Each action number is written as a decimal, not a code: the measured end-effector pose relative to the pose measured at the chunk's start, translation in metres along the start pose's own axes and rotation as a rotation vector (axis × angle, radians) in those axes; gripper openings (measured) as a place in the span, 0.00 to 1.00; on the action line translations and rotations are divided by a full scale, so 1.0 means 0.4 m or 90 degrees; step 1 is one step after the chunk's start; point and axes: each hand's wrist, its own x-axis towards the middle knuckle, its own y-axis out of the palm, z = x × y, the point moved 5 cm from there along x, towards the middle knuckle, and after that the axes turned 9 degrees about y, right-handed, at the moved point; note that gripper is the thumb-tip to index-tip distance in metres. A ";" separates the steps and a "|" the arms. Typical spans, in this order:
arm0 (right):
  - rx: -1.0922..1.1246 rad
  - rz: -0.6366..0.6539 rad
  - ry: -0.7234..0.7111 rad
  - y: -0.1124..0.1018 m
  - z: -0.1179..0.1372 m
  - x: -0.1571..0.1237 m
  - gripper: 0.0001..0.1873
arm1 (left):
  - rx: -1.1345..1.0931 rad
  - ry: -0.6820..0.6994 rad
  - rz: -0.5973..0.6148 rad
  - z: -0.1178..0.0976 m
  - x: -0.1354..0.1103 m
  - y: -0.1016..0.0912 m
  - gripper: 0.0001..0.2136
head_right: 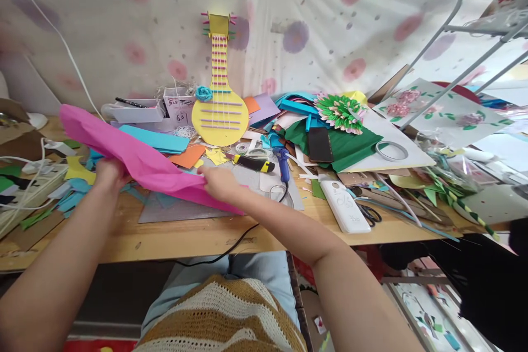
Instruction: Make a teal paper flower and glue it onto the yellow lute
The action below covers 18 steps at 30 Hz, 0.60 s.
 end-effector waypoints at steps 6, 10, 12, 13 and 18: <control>0.353 0.061 0.129 -0.123 -0.134 0.049 0.14 | 0.060 -0.098 0.162 -0.073 0.038 -0.011 0.08; 0.173 0.055 0.191 -0.097 -0.188 0.052 0.11 | 0.118 -0.092 0.182 -0.055 0.056 -0.019 0.09; 0.025 0.040 0.206 -0.069 -0.197 0.050 0.11 | 0.133 -0.086 0.157 -0.021 0.055 -0.019 0.09; -0.034 0.034 0.211 -0.056 -0.199 0.049 0.11 | 0.138 -0.082 0.146 -0.003 0.052 -0.018 0.09; -0.158 0.008 0.234 -0.032 -0.204 0.045 0.14 | 0.144 -0.032 0.111 0.054 0.047 -0.016 0.11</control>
